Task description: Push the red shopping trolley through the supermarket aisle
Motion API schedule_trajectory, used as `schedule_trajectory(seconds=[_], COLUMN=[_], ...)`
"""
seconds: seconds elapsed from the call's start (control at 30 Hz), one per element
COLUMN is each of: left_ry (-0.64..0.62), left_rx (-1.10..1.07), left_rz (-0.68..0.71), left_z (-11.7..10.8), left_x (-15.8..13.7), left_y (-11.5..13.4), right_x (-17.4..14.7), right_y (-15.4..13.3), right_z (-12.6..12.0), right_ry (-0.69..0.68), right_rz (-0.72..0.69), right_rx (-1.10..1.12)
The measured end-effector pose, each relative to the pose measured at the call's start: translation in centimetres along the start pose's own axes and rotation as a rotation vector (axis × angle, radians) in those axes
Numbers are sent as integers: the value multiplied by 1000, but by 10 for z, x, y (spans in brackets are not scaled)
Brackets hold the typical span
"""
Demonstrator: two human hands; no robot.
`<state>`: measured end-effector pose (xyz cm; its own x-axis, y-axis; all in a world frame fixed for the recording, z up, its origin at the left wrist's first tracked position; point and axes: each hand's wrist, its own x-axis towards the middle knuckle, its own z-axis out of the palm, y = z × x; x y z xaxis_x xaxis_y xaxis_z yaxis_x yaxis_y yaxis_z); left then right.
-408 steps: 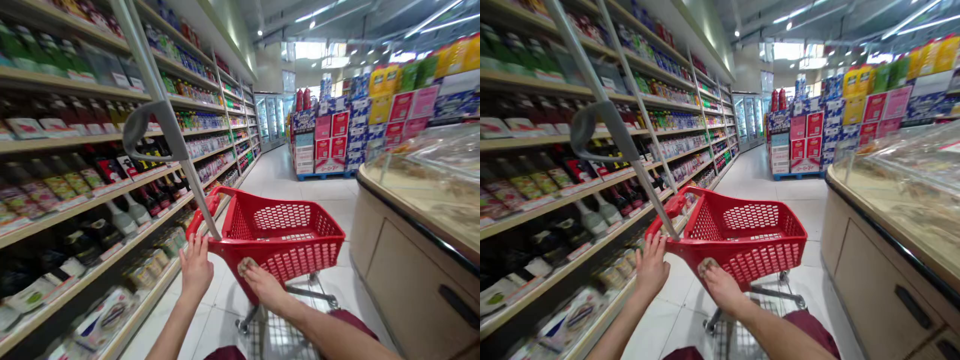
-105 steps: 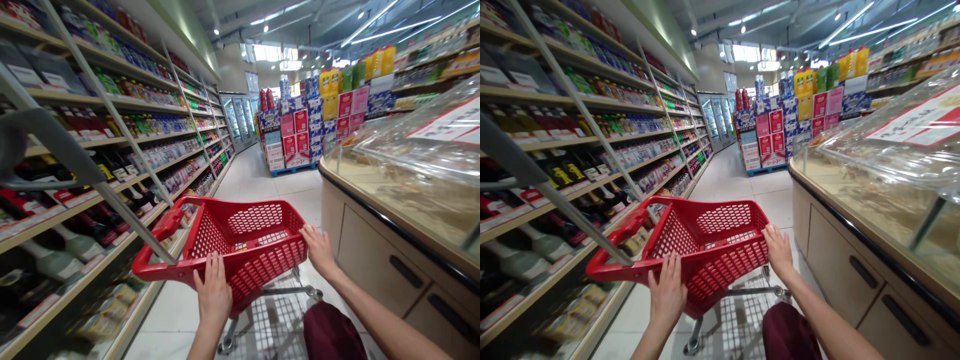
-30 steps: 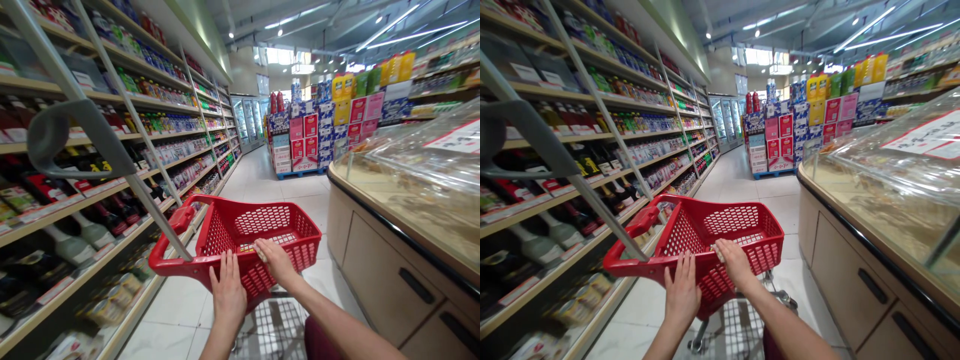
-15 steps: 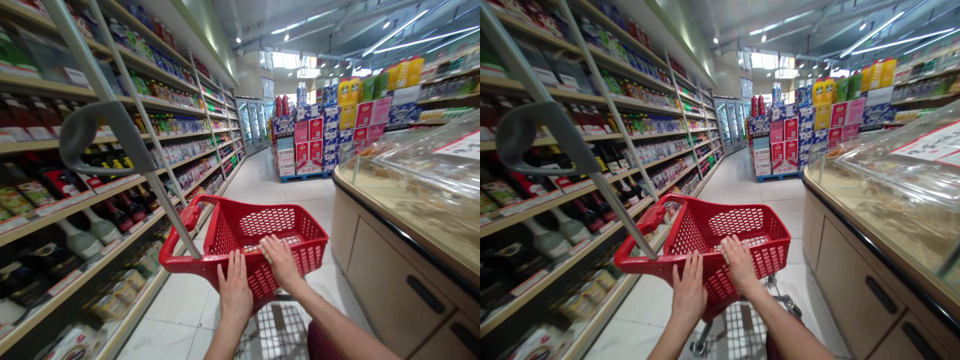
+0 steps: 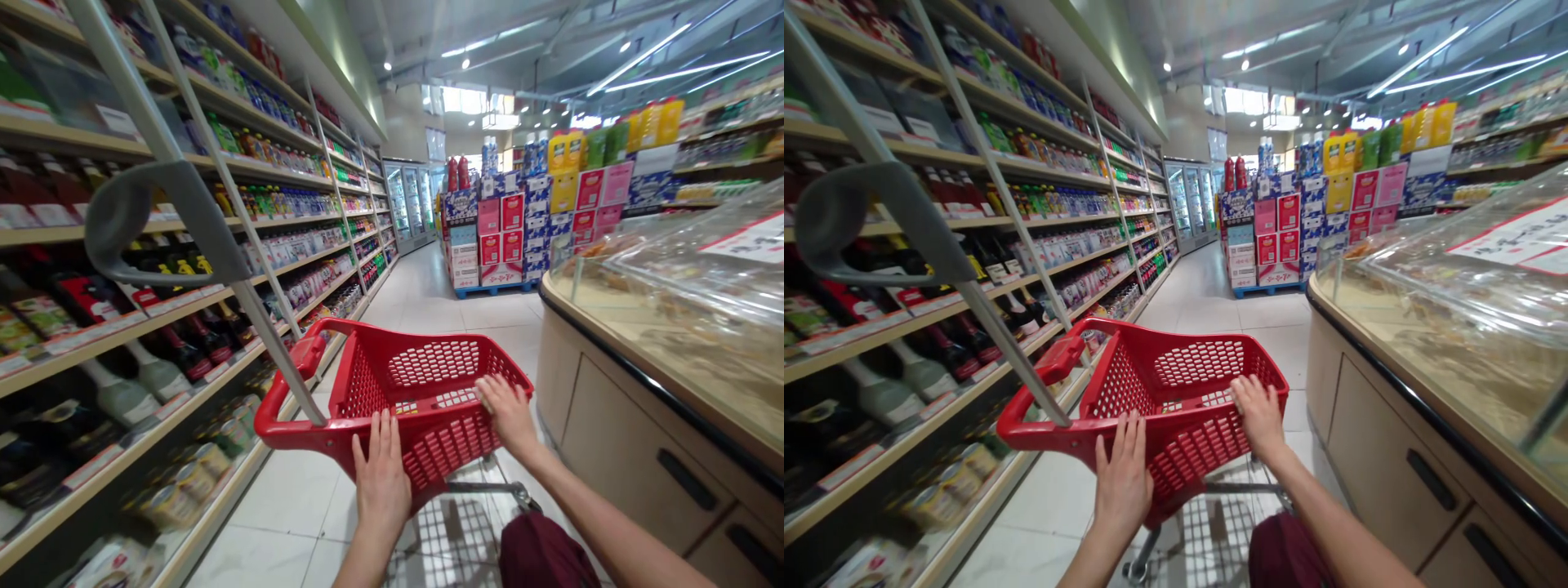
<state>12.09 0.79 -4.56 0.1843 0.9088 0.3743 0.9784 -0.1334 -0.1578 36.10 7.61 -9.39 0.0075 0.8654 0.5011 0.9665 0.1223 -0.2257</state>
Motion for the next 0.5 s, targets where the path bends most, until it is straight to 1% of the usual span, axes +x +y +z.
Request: schedule_trajectory(seconds=[0.03, 0.07, 0.1, 0.13, 0.17, 0.27, 0.3, 0.33, 0.37, 0.43, 0.47, 0.5], left_ry=[6, 11, 16, 19, 20, -1, -12, -23, -32, -37, -34, -30], left_rx=[-7, -11, -14, -13, -9, -4, -6, -9, -12, -15, -17, -20], left_rz=[-4, -6, -7, -10, -14, -28, -28, -25, -21, -16, -16, -18], left_z=[1, 1, 1, 1, 1, -2, -3, -3, -4, -3, -2, 0], left_x=[0, 0, 1, 1, 2, 3, 3, 4, 4, 3, 4, 4], left_y=[1, 2, 2, 3, 4, 4, 3, 3, 2, 2, 3, 4], right_x=[1, 2, 1, 0, -3, -7, -7, -6, -4, 1, 2, 3], right_y=[22, 37, 43, 42, 34, 2, -2, -1, 5, 19, 22, 19], right_z=[-1, -1, -1, 0, 2, 5, 5, 3, 1, -3, -4, -3], right_ry=[5, -3, -7, -10, -9, -5, -10, -18, -24, -23, -21, -21], right_rz=[126, 214, 262, 260, 203, -133, -205, -219, -166, 70, 177, 233], right_rx=[-50, -80, -96, -93, -74, 30, 57, 68, 60, 14, -8, -18])
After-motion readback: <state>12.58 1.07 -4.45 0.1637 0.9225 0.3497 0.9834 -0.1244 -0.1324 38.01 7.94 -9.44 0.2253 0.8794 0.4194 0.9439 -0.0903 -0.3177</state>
